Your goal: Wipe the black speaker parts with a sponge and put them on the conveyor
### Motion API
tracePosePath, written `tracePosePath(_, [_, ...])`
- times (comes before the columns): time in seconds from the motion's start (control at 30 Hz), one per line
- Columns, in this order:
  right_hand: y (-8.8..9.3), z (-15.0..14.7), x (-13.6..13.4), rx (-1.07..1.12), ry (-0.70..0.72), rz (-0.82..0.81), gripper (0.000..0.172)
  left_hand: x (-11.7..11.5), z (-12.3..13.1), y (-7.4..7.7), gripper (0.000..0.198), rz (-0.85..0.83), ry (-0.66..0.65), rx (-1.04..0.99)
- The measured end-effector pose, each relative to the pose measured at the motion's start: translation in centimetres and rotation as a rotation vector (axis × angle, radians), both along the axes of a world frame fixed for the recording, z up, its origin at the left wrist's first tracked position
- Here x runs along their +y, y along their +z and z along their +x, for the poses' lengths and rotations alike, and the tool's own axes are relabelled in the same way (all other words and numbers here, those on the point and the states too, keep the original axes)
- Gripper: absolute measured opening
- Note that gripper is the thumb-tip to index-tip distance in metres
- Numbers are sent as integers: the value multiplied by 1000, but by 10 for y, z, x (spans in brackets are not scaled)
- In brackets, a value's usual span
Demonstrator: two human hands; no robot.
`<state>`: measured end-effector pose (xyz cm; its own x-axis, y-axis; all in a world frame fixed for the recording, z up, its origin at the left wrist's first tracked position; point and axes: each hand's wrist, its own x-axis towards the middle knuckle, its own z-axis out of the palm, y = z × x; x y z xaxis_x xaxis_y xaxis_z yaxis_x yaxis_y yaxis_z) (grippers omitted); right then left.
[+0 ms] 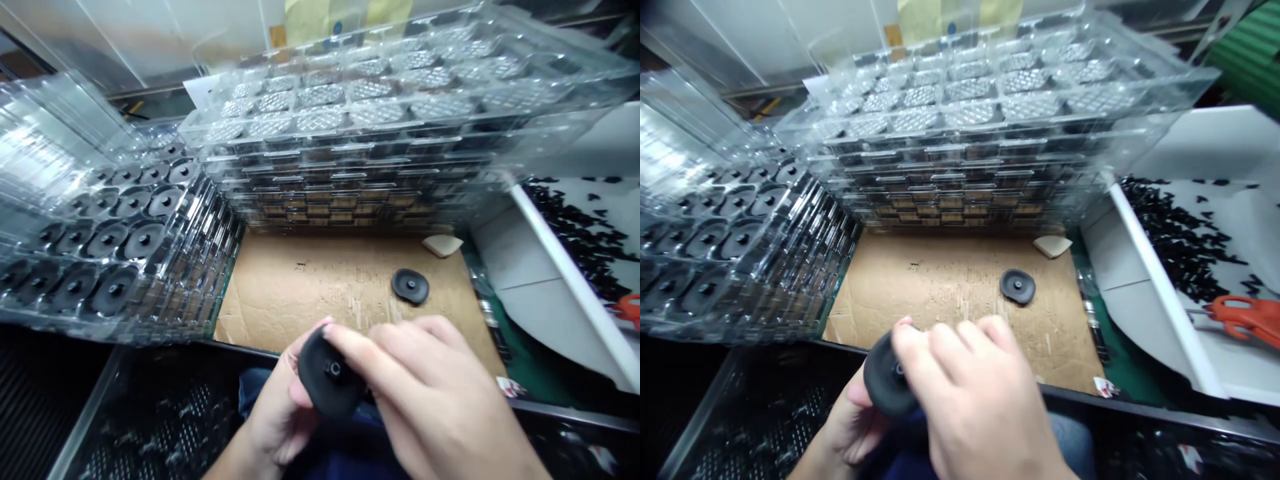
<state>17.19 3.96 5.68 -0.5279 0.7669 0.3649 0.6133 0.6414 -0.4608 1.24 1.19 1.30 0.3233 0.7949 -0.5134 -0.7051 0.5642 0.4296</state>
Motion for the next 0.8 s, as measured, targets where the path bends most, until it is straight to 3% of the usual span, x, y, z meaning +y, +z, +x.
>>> tracePosePath(0.07, [5,-6,14,87,213,-33,34,0,2,3,48,42,-36,-12])
tracePosePath(0.13, [5,-6,25,157,311,-116,29,0,1,4,42,109,-57,-22])
tracePosePath(0.23, [-18,6,30,166,52,-154,28,-1,-2,0,42,118,-70,-108])
tracePosePath(0.33, [-66,15,18,175,-180,-302,28,-1,-5,-4,46,85,-53,-196])
tracePosePath(0.43, [-111,14,4,157,-184,-466,27,0,-6,-6,46,81,-38,-199])
tracePosePath(0.5, [-120,14,0,152,-184,-498,27,1,-7,-6,48,77,-38,-205])
tracePosePath(0.57, [-107,16,0,166,-241,-510,27,1,-6,-6,50,77,-47,-213])
tracePosePath(0.67, [-58,19,0,267,-352,-335,26,0,-4,-5,54,73,-55,-204])
tracePosePath(0.7, [-40,18,-1,304,-329,-226,26,-1,-3,-4,53,61,-53,-194])
tracePosePath(0.8, [-4,13,-1,258,5,-32,29,-2,1,-3,48,11,-38,-93])
